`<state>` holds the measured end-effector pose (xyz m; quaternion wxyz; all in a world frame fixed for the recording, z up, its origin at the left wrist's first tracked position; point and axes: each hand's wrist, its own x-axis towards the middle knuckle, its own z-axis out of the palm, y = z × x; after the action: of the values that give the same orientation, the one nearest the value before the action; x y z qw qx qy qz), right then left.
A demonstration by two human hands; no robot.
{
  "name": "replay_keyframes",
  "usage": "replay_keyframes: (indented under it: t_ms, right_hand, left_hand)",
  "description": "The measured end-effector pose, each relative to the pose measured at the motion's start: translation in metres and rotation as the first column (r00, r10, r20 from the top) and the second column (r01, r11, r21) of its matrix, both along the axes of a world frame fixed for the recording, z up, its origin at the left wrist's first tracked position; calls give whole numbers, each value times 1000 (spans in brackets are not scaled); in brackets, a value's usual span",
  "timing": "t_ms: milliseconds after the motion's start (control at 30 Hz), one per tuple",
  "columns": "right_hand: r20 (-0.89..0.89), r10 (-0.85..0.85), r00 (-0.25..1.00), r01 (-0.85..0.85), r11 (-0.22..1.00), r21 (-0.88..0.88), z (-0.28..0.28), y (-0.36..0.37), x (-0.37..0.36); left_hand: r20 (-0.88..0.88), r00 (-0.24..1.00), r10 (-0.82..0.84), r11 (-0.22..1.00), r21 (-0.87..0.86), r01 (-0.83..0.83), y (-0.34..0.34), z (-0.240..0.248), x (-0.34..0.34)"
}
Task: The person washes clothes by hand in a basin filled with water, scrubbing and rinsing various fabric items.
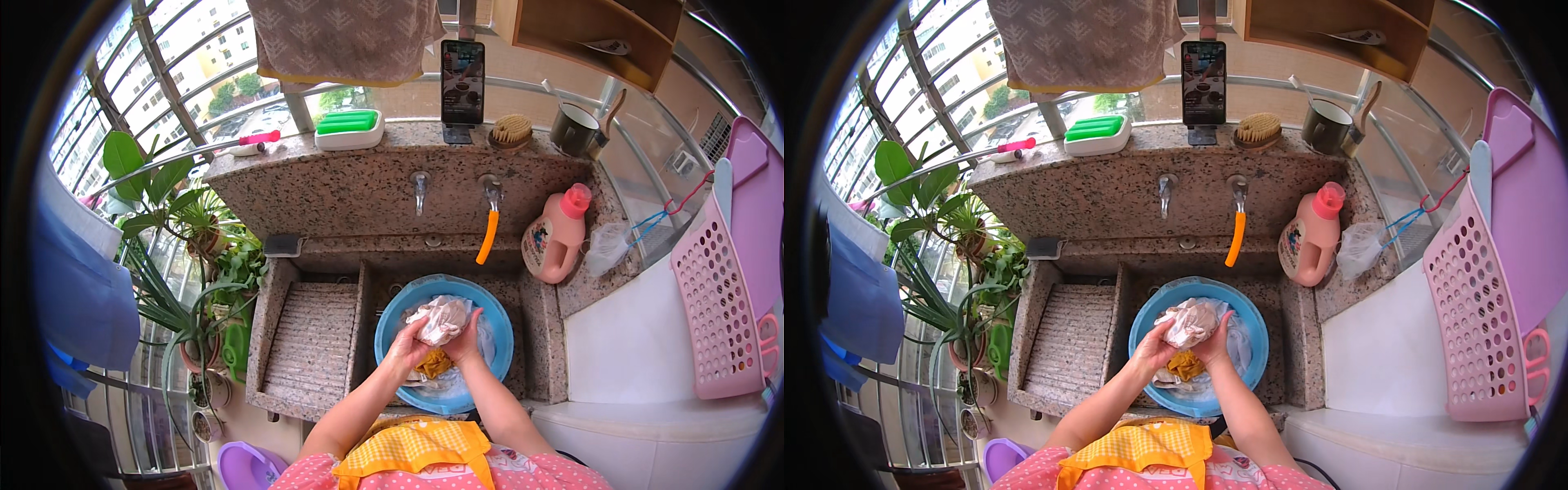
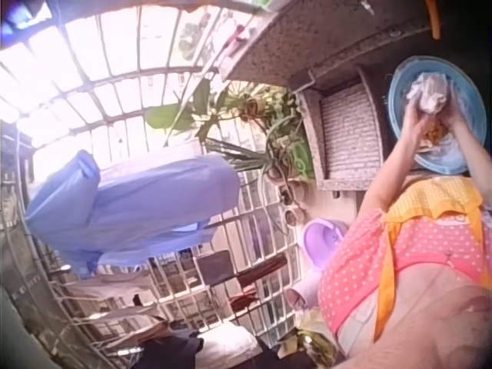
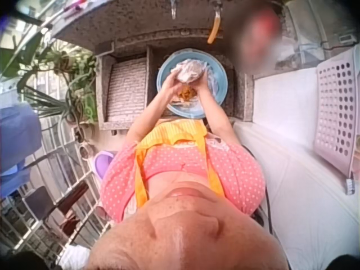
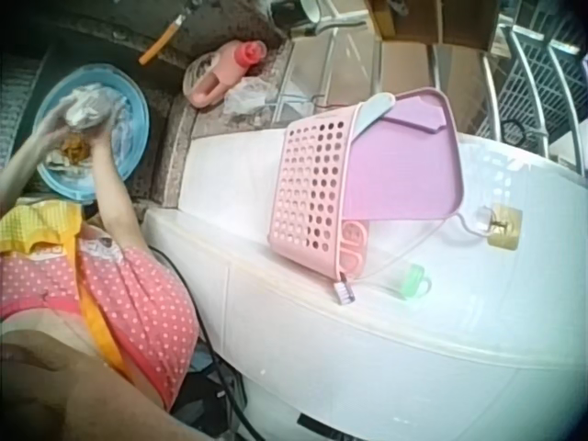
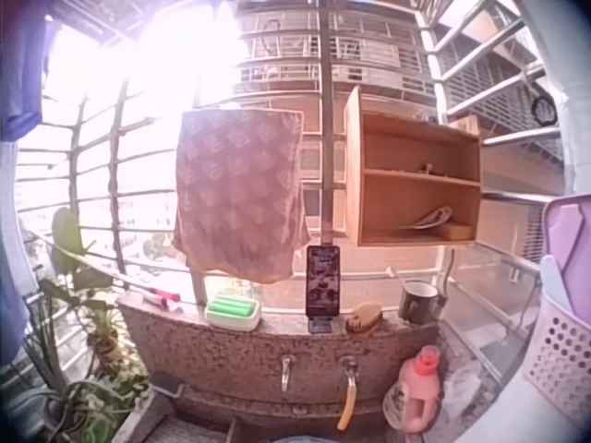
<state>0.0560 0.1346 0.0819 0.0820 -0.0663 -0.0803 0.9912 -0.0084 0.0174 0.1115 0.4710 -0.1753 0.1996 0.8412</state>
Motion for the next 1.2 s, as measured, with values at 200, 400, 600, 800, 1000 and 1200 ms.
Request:
replay_keyframes:
  t_ms: [200,400,600,800,1000,1200]
  right_hand:
    - [120,108,987,-117,991,69,-20,9,-8]
    - [110,261,959,-265,964,23,10,1,-13]
    - [312,-71,947,-129,808,575,23,19,-22]
    - [-271,-143,952,188,-425,886,73,-9,-10]
    - [-580,-40,814,448,-593,669,105,-44,4]
    - [-484,-507,713,349,-341,873,97,-42,-2]
  left_hand:
    - [30,990,-140,990,-25,141,-4,10,-1]
    - [-260,922,-286,955,-154,253,-16,9,-11]
    - [-458,773,-439,850,-490,192,-18,6,-7]
    - [-60,950,-306,899,311,309,-27,16,-4]
    - [31,999,-19,870,493,1,-14,-70,-28]
    - [-370,900,230,966,-25,-257,16,52,0]
